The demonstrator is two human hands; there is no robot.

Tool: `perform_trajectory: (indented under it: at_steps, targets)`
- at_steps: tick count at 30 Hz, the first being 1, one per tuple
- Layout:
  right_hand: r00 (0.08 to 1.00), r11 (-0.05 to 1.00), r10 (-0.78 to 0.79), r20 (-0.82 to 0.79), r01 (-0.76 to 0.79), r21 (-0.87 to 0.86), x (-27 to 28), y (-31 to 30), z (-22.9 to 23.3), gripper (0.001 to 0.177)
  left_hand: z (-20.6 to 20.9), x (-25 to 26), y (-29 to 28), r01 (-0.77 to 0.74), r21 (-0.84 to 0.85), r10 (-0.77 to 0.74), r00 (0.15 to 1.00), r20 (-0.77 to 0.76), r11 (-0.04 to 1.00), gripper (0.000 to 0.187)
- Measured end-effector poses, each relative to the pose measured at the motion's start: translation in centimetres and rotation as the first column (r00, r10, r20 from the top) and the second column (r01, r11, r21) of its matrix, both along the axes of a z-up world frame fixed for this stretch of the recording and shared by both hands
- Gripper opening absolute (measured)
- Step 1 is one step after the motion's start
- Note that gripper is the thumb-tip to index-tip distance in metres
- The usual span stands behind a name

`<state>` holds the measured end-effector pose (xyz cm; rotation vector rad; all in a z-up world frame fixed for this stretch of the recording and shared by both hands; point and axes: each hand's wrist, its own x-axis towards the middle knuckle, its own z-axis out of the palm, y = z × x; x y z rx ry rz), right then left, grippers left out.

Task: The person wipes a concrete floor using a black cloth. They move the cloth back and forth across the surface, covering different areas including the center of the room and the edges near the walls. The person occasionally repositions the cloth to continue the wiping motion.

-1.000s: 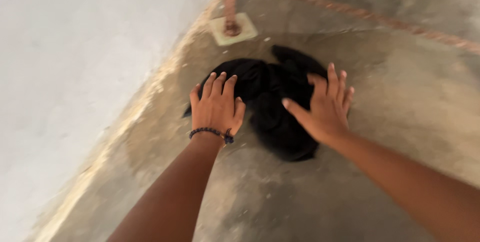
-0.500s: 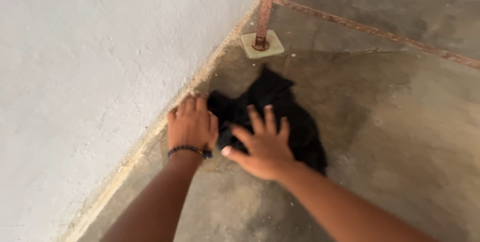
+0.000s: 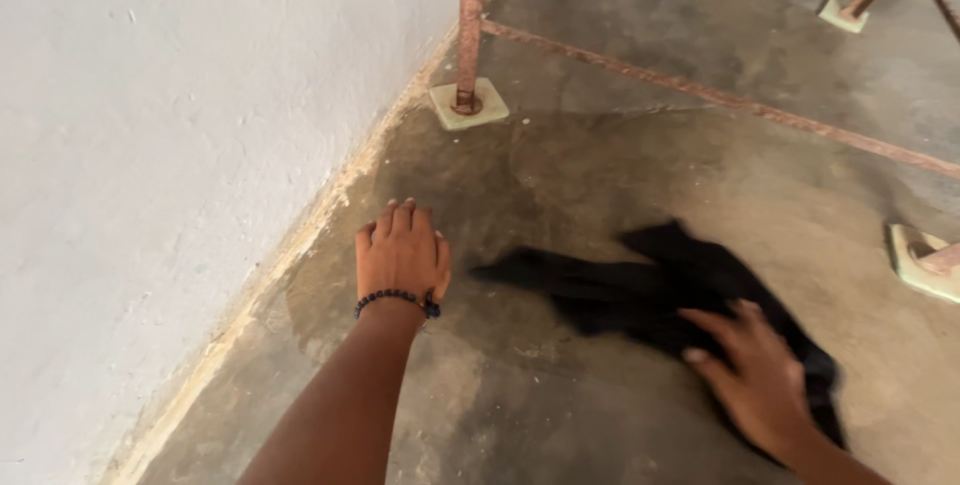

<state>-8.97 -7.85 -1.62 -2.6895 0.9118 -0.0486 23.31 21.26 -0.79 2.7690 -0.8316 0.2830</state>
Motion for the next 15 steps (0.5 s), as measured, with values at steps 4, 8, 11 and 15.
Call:
perform_trajectory:
  at_steps: [4, 8, 11, 15]
  targets:
    - [0.892, 0.970, -0.233, 0.387, 0.186, 0.155, -2.2, -3.4, -1.0, 0.091, 0.7, -1.4, -0.3, 0.053, -0.002, -0.053, 0.998, -0.020, 0.999, 0.044]
    - [0.872, 0.866, -0.489, 0.016, 0.482, 0.135, 3.1, -1.7, 0.0, 0.104, 2.0, -2.2, 0.8, 0.089, 0.031, -0.090, 0.995, 0.032, 0.996, 0.044]
    - [0.916, 0.933, -0.340, -0.211, 0.356, 0.042, 5.7, 1.3, 1.2, 0.089, 3.4, -3.1, 2.3, 0.099, 0.097, -0.099, 0.995, -0.003, 0.990, 0.042]
    - [0.958, 0.998, -0.028, -0.284, 0.042, 0.044, 8.4, 6.7, 2.9, 0.091, 5.7, -4.0, 3.3, 0.102, 0.196, -0.101, 0.995, -0.016, 0.975, 0.043]
